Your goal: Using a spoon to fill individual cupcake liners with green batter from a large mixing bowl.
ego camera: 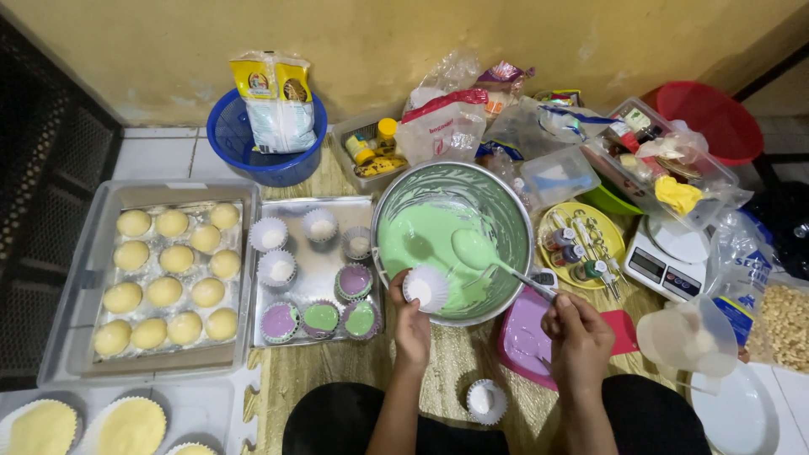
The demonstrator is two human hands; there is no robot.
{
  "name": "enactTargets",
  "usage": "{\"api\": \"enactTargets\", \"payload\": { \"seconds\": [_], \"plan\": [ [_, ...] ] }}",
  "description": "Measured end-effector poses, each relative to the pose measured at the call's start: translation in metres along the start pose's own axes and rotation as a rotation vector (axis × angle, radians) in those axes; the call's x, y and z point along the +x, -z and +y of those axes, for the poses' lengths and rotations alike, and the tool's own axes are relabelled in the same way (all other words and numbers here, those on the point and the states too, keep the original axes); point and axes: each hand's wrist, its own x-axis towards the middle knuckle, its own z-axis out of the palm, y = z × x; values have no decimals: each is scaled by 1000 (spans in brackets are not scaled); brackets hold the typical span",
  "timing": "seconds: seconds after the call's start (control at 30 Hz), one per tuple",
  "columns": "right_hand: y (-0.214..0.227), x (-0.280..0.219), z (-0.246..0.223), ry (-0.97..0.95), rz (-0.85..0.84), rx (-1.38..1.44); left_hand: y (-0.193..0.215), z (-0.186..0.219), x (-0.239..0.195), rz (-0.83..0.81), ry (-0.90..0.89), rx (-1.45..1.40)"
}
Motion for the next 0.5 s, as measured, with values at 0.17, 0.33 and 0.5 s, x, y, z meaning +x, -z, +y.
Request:
{"api": "enactTargets", "payload": {
  "seconds": [0.17, 0.33, 0.5],
  "plan": [
    [-1, -21, 5, 345, -111, -264, 5, -7, 0, 25, 120, -224],
    [-8, -39, 9, 592, -180, -414, 5, -5, -1, 60, 163, -255],
    [-10, -47, 10, 589, -180, -487, 6, -3, -2, 75, 186, -289]
  ]
}}
